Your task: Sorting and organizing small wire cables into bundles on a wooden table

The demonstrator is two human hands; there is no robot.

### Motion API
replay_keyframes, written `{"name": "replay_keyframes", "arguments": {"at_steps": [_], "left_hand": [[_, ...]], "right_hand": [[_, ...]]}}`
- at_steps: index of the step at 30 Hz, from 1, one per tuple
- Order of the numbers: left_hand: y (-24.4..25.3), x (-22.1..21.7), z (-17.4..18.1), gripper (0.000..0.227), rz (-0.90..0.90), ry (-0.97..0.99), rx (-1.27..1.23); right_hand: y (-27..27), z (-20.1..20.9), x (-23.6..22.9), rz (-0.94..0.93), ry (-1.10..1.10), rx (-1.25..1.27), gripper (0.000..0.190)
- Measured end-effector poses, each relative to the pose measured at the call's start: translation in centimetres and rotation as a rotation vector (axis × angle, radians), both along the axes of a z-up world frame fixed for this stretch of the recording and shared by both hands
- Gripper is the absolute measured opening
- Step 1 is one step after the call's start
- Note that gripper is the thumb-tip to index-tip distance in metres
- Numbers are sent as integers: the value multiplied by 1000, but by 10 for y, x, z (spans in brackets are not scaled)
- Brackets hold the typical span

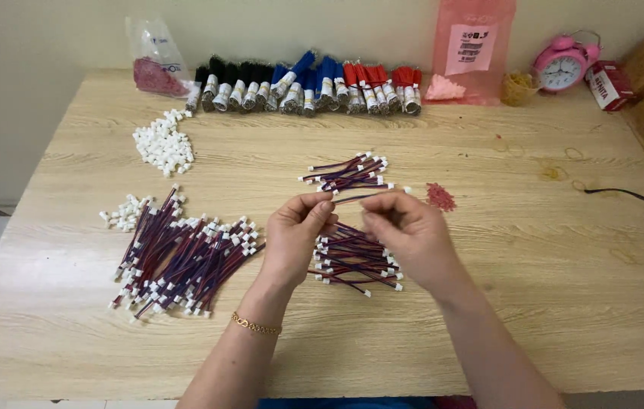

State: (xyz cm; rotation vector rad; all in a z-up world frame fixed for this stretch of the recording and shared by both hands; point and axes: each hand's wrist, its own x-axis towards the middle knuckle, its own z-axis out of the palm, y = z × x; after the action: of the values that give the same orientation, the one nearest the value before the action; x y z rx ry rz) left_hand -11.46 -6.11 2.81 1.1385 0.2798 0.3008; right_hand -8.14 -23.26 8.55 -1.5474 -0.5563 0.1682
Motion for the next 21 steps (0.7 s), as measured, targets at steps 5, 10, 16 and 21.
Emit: {"name": "replay_keyframes", "arguments": {"at_steps": [5, 10, 16, 21], "left_hand": [[-1, -3, -8, 19, -54, -12, -70], [-4, -9, -1, 21, -81, -35, -136], [-5, -16, 14, 22, -134, -62, -108], [-4, -21, 22, 25, -197, -89, -133]], "right_hand": [[20, 13, -11, -108, -194, -125, 8], [20, 19, -11, -178, -600, -325, 6], [18, 24, -11, -240, -771, -387, 3], [14, 24, -10, -112, -559, -331, 8]]}}
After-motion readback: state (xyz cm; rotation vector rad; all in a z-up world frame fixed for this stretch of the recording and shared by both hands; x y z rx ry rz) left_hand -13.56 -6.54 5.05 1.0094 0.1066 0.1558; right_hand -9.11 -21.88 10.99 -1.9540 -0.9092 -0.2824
